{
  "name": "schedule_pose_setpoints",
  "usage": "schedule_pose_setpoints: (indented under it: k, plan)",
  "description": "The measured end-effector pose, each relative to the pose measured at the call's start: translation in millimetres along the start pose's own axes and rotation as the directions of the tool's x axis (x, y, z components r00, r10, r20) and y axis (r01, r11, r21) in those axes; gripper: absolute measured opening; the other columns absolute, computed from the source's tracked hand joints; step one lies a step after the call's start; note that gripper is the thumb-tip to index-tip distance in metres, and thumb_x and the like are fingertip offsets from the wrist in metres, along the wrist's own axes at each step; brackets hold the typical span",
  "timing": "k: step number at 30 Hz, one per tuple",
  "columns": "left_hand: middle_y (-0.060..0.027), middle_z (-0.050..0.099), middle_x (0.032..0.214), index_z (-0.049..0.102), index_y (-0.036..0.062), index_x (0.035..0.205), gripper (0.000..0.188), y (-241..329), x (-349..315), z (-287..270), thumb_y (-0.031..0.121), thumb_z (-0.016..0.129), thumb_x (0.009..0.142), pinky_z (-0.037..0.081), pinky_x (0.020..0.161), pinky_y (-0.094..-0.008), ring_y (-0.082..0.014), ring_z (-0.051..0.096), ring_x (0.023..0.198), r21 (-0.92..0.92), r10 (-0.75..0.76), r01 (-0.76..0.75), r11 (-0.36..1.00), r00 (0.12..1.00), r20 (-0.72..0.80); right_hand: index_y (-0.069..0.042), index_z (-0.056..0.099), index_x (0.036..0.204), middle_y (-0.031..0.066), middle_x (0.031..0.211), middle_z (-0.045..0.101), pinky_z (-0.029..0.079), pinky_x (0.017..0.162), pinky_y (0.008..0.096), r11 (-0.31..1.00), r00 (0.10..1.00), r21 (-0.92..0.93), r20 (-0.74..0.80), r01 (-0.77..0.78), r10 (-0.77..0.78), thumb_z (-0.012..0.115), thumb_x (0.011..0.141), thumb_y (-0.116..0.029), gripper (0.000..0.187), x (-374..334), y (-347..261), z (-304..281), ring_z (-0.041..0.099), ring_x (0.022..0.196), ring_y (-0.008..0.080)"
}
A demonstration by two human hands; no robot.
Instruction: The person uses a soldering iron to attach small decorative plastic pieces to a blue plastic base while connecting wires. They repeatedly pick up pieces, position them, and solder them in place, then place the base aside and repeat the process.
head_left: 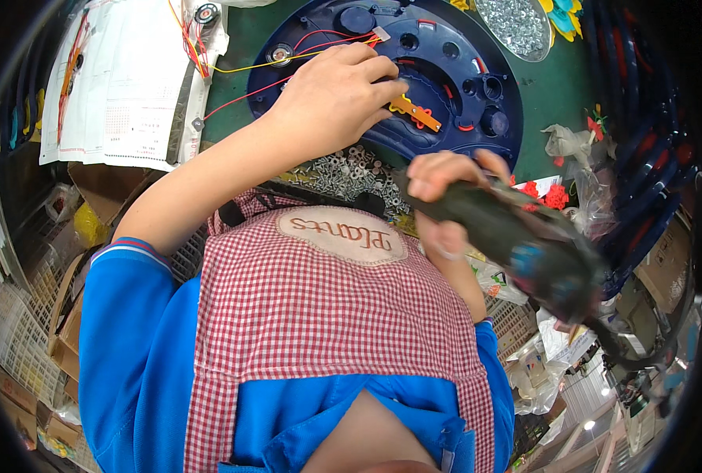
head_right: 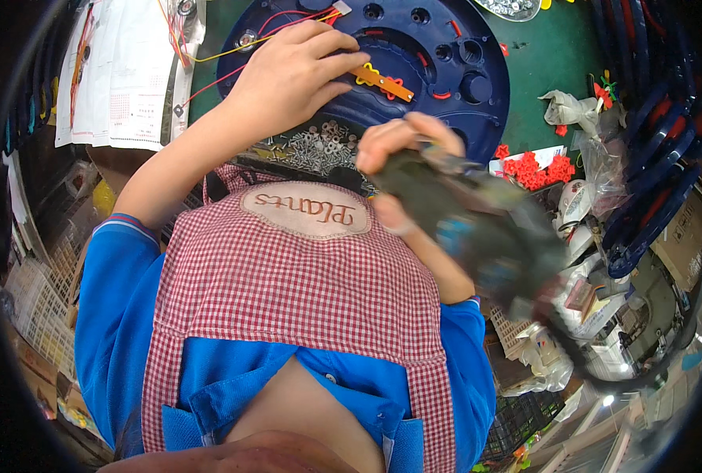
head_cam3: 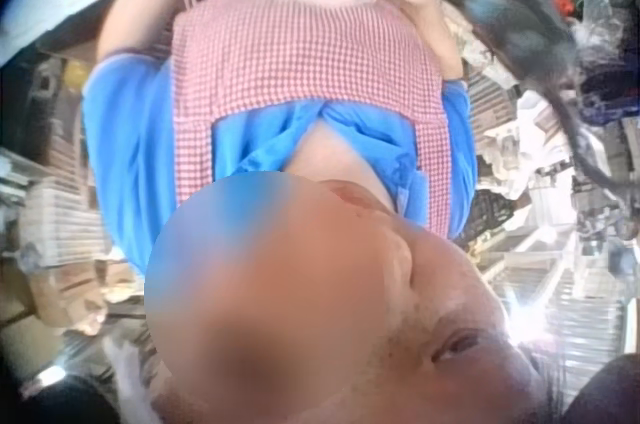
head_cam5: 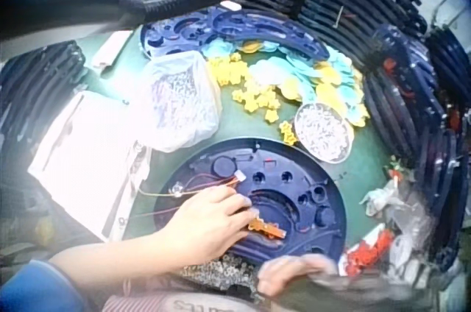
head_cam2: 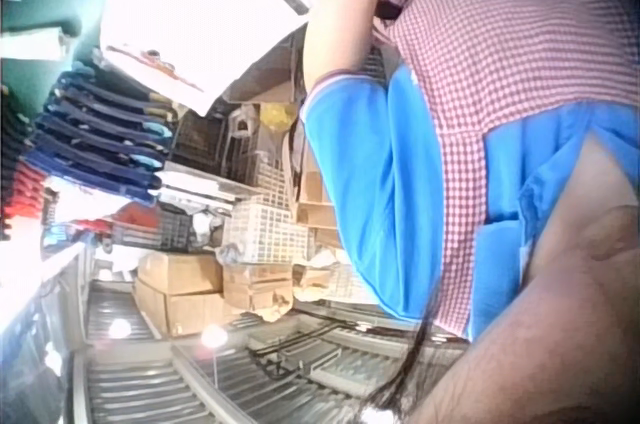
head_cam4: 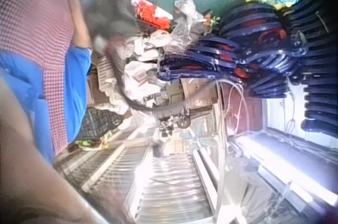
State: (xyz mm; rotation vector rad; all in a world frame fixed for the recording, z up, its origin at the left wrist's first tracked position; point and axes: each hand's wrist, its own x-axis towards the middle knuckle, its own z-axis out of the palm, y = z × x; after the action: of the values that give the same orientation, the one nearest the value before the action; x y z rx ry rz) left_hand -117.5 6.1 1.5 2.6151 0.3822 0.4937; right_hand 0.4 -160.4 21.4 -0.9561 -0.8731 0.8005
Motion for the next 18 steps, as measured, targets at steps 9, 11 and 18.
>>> schedule_pose_setpoints:
  k: [9,11,18]
  plan:
    - [0.0053,0.062,0.085,0.072,0.0143,0.078,0.014,31.8,-42.8,-2.7,0.022,0.076,0.068,0.042,0.077,-0.0326,-0.0146,0.056,0.086,-0.221,0.082,-0.082,0.972,0.997,-0.009,-0.011,0.029,0.141,0.0053,0.08,0.057,0.046,0.069,0.0366,0.983,0.995,0.171,-0.085,0.059,-0.045,0.078,0.076,-0.056,0.093,5.2,-15.6,9.3,0.056,0.071,0.0193]
    - [0.0061,0.062,0.085,0.071,0.0144,0.081,0.017,31.9,-46.2,5.4,0.024,0.077,0.067,0.041,0.078,-0.0317,-0.0147,0.056,0.086,-0.205,0.106,-0.099,0.974,0.994,0.025,-0.013,0.031,0.142,0.0037,0.079,0.056,0.046,0.068,0.0357,0.985,0.996,0.158,-0.062,0.069,-0.059,0.075,0.077,-0.06,0.091,6.6,-20.2,7.8,0.055,0.069,0.0175]
    - [0.0036,0.061,0.077,0.067,0.0129,0.082,0.017,35.6,-44.5,-2.5,0.018,0.077,0.069,0.043,0.077,-0.0325,-0.0167,0.058,0.08,-0.346,-0.011,0.017,0.938,1.0,0.019,-0.015,0.035,0.144,0.0004,0.08,0.054,0.045,0.07,0.0327,0.996,0.997,0.06,-0.031,0.073,-0.071,0.069,0.081,-0.061,0.085,19.6,-35.2,5.9,0.053,0.07,0.0135]
